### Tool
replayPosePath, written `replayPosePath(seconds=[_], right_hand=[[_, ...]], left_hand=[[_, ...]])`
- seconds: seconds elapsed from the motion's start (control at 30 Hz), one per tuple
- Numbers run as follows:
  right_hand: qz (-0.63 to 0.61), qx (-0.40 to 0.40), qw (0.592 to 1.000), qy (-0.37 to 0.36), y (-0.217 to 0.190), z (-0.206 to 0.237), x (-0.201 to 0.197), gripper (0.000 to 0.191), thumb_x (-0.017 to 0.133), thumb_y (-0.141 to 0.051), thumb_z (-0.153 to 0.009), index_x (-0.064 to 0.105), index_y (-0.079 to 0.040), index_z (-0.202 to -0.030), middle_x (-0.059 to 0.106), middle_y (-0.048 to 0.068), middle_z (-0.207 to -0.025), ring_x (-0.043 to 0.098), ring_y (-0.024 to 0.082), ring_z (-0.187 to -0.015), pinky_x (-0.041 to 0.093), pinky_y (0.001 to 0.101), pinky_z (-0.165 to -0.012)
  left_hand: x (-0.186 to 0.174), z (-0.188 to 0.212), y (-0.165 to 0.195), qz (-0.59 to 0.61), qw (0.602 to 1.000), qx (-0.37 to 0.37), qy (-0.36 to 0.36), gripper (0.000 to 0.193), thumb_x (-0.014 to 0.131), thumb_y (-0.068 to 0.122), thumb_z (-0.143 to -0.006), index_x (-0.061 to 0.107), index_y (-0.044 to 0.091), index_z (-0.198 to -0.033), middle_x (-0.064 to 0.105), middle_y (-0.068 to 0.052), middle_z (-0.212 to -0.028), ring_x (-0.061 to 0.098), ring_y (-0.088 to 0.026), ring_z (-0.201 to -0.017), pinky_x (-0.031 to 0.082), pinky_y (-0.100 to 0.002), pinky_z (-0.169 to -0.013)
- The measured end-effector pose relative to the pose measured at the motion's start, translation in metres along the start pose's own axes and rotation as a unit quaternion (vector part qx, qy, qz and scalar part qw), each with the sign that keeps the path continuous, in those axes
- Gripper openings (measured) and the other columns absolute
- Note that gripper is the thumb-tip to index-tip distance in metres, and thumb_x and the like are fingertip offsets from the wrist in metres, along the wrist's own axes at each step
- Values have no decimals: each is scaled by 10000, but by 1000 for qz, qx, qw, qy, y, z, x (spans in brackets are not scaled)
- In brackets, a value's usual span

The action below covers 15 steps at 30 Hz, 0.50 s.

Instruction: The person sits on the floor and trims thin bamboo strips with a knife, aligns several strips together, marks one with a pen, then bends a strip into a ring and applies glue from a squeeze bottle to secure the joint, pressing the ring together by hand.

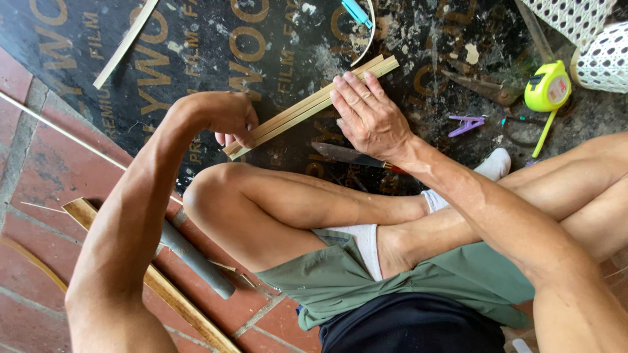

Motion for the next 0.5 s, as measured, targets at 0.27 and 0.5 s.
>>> replayPosePath(seconds=[0.27,0.5], right_hand=[[-13,1,1000,-7,4,-3,7,462,648,-183,-1025,632,101,-1389,590,278,-1480,506,404,-1446,302,553,-1256],[12,-3,1000,-13,8,-7,25,483,659,-176,-1050,628,75,-1461,584,266,-1545,494,382,-1510,277,544,-1302]], left_hand=[[6,-19,-22,0,1000,-14,-6,486,781,256,-857,635,104,-1295,789,-115,-1015,778,-268,-825,661,-404,-706],[-6,-25,-25,23,1000,10,18,423,811,271,-832,733,78,-1200,787,-148,-1032,769,-284,-882,639,-407,-731]])
Point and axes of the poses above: each hand's wrist, its own z-axis away from the middle knuckle, its own x-axis out of the palm, y = z × x, the point moved 10 cm from there along -z, towards the middle knuckle
